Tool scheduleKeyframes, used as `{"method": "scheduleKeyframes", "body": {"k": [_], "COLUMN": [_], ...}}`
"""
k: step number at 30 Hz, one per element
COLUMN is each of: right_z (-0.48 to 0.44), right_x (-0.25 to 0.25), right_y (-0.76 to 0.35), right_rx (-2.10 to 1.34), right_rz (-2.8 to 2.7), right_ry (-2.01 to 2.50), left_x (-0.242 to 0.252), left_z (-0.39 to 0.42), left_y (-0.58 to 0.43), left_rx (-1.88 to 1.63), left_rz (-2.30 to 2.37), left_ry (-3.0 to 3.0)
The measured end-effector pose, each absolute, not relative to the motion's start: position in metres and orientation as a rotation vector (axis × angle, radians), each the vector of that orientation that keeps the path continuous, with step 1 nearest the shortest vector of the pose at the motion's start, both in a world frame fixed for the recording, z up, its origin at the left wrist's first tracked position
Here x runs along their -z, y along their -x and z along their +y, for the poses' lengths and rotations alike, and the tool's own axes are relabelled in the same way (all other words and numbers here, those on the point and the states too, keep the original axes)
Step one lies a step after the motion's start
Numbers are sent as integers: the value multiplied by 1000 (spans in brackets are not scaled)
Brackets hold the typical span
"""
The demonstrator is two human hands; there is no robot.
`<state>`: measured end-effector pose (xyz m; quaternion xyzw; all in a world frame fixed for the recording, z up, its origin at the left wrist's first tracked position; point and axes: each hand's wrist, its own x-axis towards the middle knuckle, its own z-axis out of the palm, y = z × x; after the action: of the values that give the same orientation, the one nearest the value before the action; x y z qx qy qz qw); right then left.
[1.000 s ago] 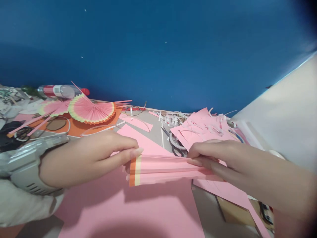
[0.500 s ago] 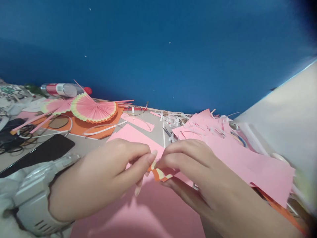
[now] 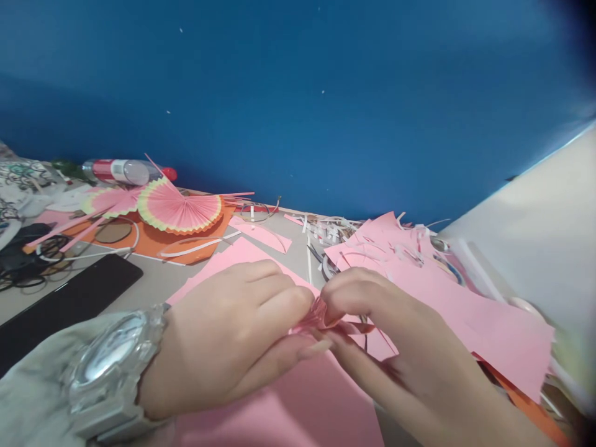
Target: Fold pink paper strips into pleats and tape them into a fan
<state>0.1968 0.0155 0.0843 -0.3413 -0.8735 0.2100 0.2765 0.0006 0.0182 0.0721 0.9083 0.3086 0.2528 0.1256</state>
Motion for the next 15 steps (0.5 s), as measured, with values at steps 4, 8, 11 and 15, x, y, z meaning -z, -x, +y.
{"method": "scheduleKeyframes", "body": {"k": [4,8,11,15], "right_z": [14,13,12,11], "right_x": [-87,-89,-87,-83], "right_y": [-198,-199,-197,-194], "right_rx": [-507,-542,-492,-431], "right_rz": [-2351,-2369,-2352,-2321], "right_ry": [841,806,811,799], "left_x": [-70,-68,-67,-67], "left_z": [16,12,8,5], "left_y": [-2,-3,-4,-6], "left_rx": [-744,-775,-813,-936], "left_rz": [903,951,981,980], "left_ry": [-2604,-2541,-2543,-2545]}}
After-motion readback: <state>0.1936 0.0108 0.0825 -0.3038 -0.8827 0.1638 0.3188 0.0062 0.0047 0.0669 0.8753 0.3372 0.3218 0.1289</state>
